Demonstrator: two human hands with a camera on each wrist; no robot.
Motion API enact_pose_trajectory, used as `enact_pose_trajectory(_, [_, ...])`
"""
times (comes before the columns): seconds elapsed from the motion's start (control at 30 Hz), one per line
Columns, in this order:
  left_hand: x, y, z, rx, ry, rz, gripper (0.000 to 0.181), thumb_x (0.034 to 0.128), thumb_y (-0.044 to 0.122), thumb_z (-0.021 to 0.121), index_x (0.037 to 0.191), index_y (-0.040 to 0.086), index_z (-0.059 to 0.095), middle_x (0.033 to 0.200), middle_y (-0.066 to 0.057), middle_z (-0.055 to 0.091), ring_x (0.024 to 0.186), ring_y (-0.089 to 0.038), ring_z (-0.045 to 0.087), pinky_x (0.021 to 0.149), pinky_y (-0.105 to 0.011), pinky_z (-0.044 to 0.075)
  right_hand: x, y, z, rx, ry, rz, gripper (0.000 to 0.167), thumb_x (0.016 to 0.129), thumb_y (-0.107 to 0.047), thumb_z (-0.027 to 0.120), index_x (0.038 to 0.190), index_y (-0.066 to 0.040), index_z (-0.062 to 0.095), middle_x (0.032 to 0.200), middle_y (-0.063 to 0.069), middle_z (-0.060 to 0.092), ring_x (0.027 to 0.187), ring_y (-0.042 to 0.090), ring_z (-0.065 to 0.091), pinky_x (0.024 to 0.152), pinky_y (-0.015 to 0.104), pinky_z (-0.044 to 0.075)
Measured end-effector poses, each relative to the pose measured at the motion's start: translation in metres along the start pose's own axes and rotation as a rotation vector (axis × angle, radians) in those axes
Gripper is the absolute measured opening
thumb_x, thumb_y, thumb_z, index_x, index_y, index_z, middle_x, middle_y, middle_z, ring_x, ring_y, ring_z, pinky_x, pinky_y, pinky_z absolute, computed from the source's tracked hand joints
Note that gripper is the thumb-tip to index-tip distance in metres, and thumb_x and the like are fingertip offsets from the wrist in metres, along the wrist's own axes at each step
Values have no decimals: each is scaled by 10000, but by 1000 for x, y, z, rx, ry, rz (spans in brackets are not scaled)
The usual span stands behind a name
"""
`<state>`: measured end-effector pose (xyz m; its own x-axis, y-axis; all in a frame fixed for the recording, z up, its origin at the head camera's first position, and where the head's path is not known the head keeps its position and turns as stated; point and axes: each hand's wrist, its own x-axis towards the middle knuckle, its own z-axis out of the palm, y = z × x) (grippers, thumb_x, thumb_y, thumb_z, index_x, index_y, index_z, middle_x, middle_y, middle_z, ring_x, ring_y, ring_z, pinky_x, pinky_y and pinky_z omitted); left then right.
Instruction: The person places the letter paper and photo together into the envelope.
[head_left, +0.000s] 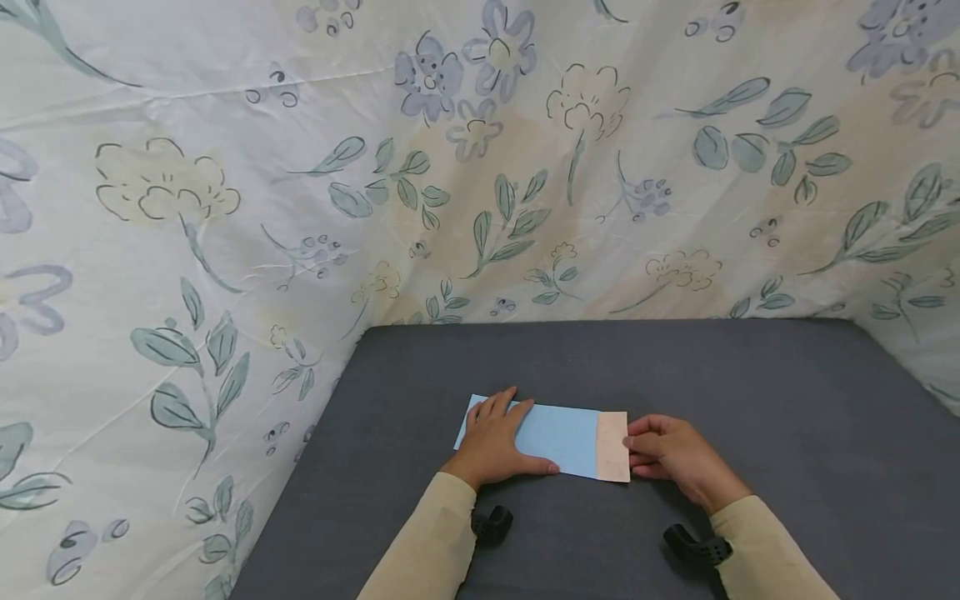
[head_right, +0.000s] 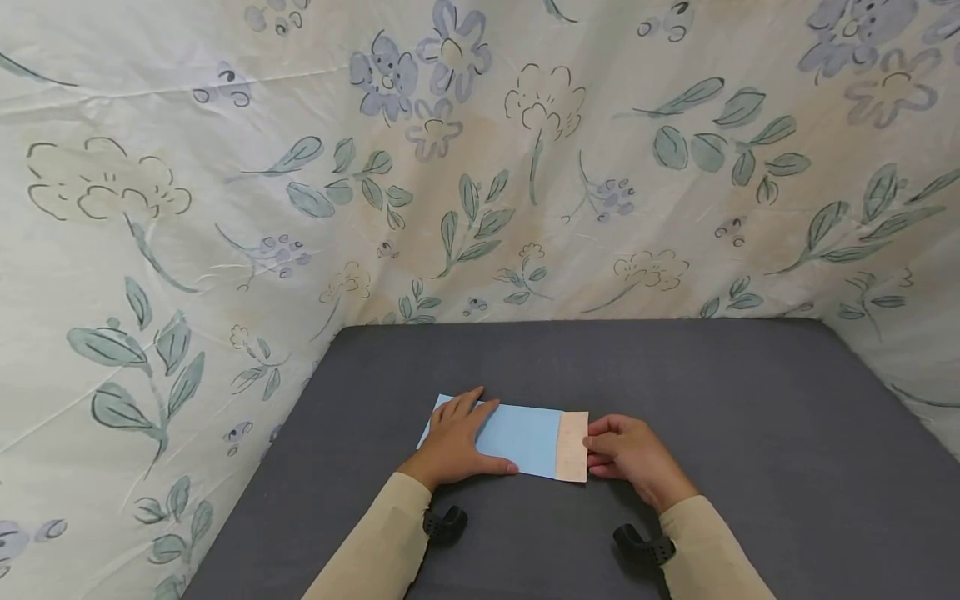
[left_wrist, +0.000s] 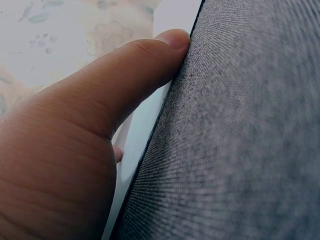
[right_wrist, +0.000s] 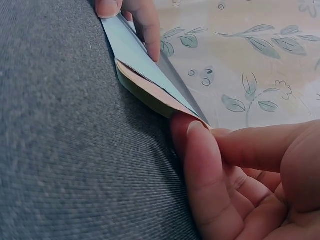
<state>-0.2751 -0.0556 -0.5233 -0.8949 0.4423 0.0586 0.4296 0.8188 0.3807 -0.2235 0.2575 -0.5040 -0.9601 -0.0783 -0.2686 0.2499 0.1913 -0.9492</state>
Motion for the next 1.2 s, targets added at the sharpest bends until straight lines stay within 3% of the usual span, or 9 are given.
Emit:
enact_pose_trajectory(0.7, [2, 1, 4, -7, 8, -11, 1167, 748, 877, 784, 1686, 263, 459, 1772, -70, 267, 1601, -344, 244, 1262, -642, 126, 1, 0, 1, 0, 5, -26, 248, 1060, -85, 711, 1230, 84, 648, 1008, 135, 701, 846, 266, 699, 728, 369, 633])
enact_pose_trajectory(0.97, [4, -3, 2, -30, 21, 37, 1193, 751, 860, 802, 1700, 242, 427, 1755, -62, 309, 1595, -325, 265, 1246, -651, 171, 4, 3, -1, 16, 6, -32, 302, 1082, -104, 692, 1293, 96, 612, 1062, 153, 688, 881, 286, 697, 764, 383, 635])
enact_pose_trajectory(1.2, [6, -3, 0, -45, 42, 90, 1187, 740, 809, 858, 1688, 229, 440, 1701, -18, 398, 1570, -216, 314, 1229, -623, 231, 6, 3, -6, 41, -3, -40, 361, 1091, -124, 684, 1343, 114, 583, 1078, 144, 685, 896, 273, 698, 777, 367, 636])
